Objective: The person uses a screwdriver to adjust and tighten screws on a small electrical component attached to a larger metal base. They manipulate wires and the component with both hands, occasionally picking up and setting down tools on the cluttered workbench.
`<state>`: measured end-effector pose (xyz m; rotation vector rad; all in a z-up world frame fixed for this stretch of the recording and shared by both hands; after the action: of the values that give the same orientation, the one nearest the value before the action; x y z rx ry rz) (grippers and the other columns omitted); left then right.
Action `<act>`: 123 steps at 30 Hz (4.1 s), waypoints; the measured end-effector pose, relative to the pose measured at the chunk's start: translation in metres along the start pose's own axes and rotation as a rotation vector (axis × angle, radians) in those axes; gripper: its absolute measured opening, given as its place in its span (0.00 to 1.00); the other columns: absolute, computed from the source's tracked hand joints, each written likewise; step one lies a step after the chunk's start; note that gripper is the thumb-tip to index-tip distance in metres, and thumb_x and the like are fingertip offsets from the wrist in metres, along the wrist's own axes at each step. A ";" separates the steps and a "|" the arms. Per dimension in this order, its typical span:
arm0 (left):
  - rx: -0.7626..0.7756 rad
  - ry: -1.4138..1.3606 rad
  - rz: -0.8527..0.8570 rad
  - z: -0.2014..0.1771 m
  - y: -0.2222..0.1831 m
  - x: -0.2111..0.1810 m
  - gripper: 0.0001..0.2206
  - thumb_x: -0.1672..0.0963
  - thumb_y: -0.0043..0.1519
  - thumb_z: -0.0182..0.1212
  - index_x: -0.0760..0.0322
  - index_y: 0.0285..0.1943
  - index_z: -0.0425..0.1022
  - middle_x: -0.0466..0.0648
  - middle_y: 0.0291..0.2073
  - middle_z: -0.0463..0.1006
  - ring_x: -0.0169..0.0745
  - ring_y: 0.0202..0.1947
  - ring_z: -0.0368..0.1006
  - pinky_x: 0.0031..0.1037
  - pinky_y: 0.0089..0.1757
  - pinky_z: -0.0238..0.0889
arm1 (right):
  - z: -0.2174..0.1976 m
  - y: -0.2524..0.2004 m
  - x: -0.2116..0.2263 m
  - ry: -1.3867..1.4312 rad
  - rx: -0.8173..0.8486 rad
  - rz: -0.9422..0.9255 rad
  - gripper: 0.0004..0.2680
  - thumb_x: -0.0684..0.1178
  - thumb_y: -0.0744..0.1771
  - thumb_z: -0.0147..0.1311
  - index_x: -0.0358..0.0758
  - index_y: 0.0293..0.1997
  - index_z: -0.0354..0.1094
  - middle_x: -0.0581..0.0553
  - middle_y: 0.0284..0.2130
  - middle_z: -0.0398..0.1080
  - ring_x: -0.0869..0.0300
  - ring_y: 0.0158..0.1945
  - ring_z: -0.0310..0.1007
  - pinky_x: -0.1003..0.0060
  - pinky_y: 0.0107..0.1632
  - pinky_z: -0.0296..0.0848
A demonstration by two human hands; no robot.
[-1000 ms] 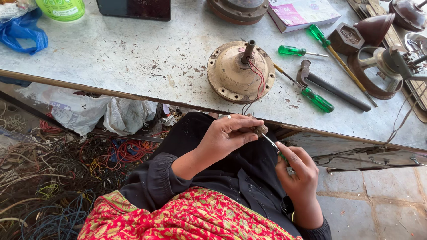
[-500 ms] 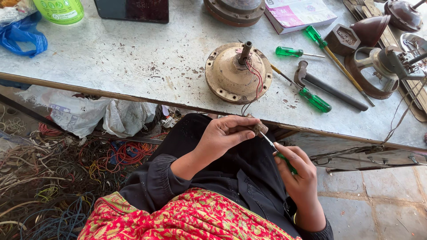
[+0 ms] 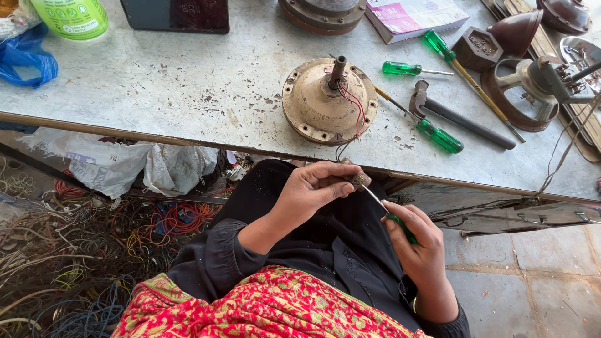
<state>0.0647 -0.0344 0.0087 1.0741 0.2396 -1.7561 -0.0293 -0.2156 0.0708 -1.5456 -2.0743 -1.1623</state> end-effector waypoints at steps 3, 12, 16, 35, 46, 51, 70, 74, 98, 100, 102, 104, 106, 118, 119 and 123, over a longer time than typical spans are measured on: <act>-0.075 0.133 0.019 0.000 0.000 0.003 0.15 0.64 0.66 0.62 0.72 0.61 0.76 0.48 0.51 0.81 0.31 0.47 0.77 0.21 0.48 0.72 | -0.004 -0.002 0.000 -0.030 -0.025 0.020 0.11 0.36 0.66 0.56 0.32 0.54 0.74 0.45 0.33 0.74 0.65 0.34 0.74 0.73 0.35 0.70; -0.151 0.748 0.374 0.016 -0.011 -0.022 0.12 0.63 0.63 0.67 0.67 0.56 0.79 0.49 0.50 0.81 0.36 0.46 0.81 0.23 0.45 0.76 | -0.009 -0.010 0.002 -0.087 -0.065 0.049 0.12 0.35 0.64 0.57 0.33 0.52 0.75 0.45 0.33 0.73 0.67 0.31 0.71 0.74 0.34 0.68; -0.144 0.782 0.384 0.018 -0.010 -0.023 0.13 0.62 0.63 0.67 0.65 0.56 0.79 0.49 0.50 0.81 0.38 0.47 0.82 0.24 0.46 0.76 | -0.005 -0.009 0.004 -0.189 -0.062 0.064 0.12 0.36 0.64 0.59 0.37 0.52 0.76 0.46 0.32 0.73 0.68 0.26 0.66 0.73 0.30 0.65; -0.116 0.720 0.401 0.023 -0.014 -0.003 0.12 0.64 0.66 0.62 0.67 0.58 0.78 0.52 0.56 0.80 0.42 0.58 0.78 0.27 0.56 0.72 | -0.015 0.002 0.057 -0.694 0.002 0.086 0.11 0.45 0.64 0.59 0.47 0.51 0.78 0.49 0.34 0.75 0.54 0.31 0.75 0.60 0.35 0.72; -0.353 -0.635 -0.330 0.003 -0.020 0.098 0.08 0.58 0.68 0.57 0.67 0.53 0.74 0.51 0.50 0.79 0.45 0.56 0.76 0.35 0.56 0.70 | -0.014 0.004 0.043 -0.697 0.033 0.126 0.11 0.47 0.64 0.58 0.51 0.51 0.78 0.49 0.34 0.74 0.53 0.32 0.75 0.58 0.36 0.72; -0.339 -0.735 -0.454 0.002 -0.014 0.109 0.11 0.53 0.66 0.61 0.63 0.50 0.74 0.50 0.48 0.80 0.44 0.54 0.77 0.35 0.55 0.71 | -0.006 0.008 0.031 -0.652 0.106 0.112 0.11 0.47 0.64 0.58 0.51 0.52 0.77 0.49 0.34 0.74 0.53 0.35 0.76 0.58 0.37 0.73; -0.411 -0.711 -0.377 -0.006 -0.014 0.106 0.10 0.55 0.67 0.61 0.65 0.53 0.76 0.47 0.46 0.80 0.41 0.51 0.77 0.33 0.54 0.72 | 0.003 -0.005 0.039 -0.689 0.047 -0.112 0.13 0.42 0.64 0.59 0.50 0.54 0.76 0.48 0.35 0.73 0.54 0.40 0.74 0.58 0.41 0.72; -0.334 -0.751 -0.412 0.000 -0.013 0.102 0.11 0.55 0.69 0.56 0.65 0.54 0.75 0.47 0.48 0.80 0.42 0.54 0.76 0.36 0.57 0.71 | 0.002 -0.010 0.043 -0.708 0.033 -0.176 0.15 0.40 0.64 0.59 0.48 0.55 0.76 0.46 0.37 0.73 0.53 0.40 0.74 0.58 0.42 0.72; -0.209 -0.575 -0.442 -0.001 -0.010 0.087 0.12 0.51 0.75 0.54 0.64 0.51 0.74 0.47 0.42 0.78 0.42 0.51 0.77 0.39 0.59 0.69 | 0.005 -0.017 0.054 -0.796 -0.055 -0.292 0.18 0.39 0.61 0.59 0.53 0.56 0.76 0.49 0.40 0.72 0.54 0.40 0.71 0.55 0.44 0.69; -0.197 -0.573 -0.459 0.002 -0.010 0.084 0.15 0.50 0.73 0.54 0.65 0.55 0.76 0.46 0.44 0.79 0.41 0.51 0.77 0.38 0.58 0.69 | 0.004 -0.016 0.052 -0.708 -0.015 -0.236 0.17 0.39 0.62 0.58 0.51 0.56 0.75 0.47 0.40 0.72 0.53 0.40 0.72 0.56 0.44 0.70; -0.175 -0.580 -0.470 0.004 -0.010 0.079 0.17 0.49 0.72 0.53 0.66 0.58 0.76 0.47 0.46 0.80 0.41 0.52 0.77 0.36 0.58 0.69 | 0.003 -0.016 0.051 -0.611 0.024 -0.175 0.16 0.39 0.63 0.58 0.49 0.57 0.74 0.46 0.40 0.73 0.53 0.41 0.74 0.57 0.43 0.71; -0.142 -0.599 -0.478 0.007 -0.010 0.073 0.20 0.49 0.71 0.51 0.67 0.61 0.75 0.49 0.50 0.81 0.42 0.54 0.77 0.35 0.57 0.69 | 0.003 -0.017 0.049 -0.508 0.063 -0.106 0.16 0.40 0.64 0.58 0.47 0.58 0.74 0.46 0.38 0.74 0.53 0.40 0.75 0.57 0.43 0.73; -0.127 -0.669 -0.457 0.010 -0.009 0.067 0.21 0.49 0.71 0.51 0.68 0.62 0.73 0.52 0.53 0.80 0.43 0.56 0.77 0.36 0.59 0.69 | 0.001 -0.019 0.050 -0.474 0.091 -0.076 0.16 0.40 0.64 0.58 0.46 0.57 0.74 0.44 0.37 0.75 0.51 0.39 0.76 0.57 0.43 0.73; -0.036 -0.689 -0.527 0.018 -0.015 0.058 0.27 0.44 0.71 0.41 0.68 0.66 0.67 0.60 0.62 0.74 0.52 0.62 0.71 0.39 0.60 0.65 | -0.020 -0.028 0.003 -0.306 -0.011 0.066 0.09 0.43 0.67 0.56 0.38 0.53 0.71 0.41 0.36 0.76 0.52 0.41 0.76 0.59 0.47 0.72; -0.042 -0.669 -0.564 0.014 -0.021 0.061 0.28 0.43 0.71 0.41 0.67 0.66 0.66 0.61 0.62 0.73 0.54 0.62 0.70 0.39 0.59 0.65 | -0.023 -0.030 -0.008 -0.307 -0.019 0.100 0.09 0.43 0.67 0.56 0.38 0.53 0.71 0.41 0.35 0.75 0.52 0.40 0.76 0.60 0.46 0.72; -0.037 -0.797 -0.702 0.000 -0.066 0.056 0.21 0.47 0.75 0.46 0.67 0.61 0.72 0.55 0.54 0.77 0.48 0.56 0.74 0.37 0.54 0.72 | -0.032 -0.046 -0.054 -0.226 -0.014 0.258 0.11 0.44 0.67 0.57 0.37 0.54 0.71 0.41 0.35 0.76 0.57 0.40 0.76 0.63 0.47 0.72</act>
<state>0.0050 -0.0401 -0.0540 0.1781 0.1487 -2.6453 -0.0579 -0.2797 0.0357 -1.9617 -1.9247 -0.9485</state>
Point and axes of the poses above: each hand's wrist, its own y-axis towards the middle knuckle, its own z-axis out of the palm, x = y × z, the point moved 7 cm from there along y, towards the middle knuckle
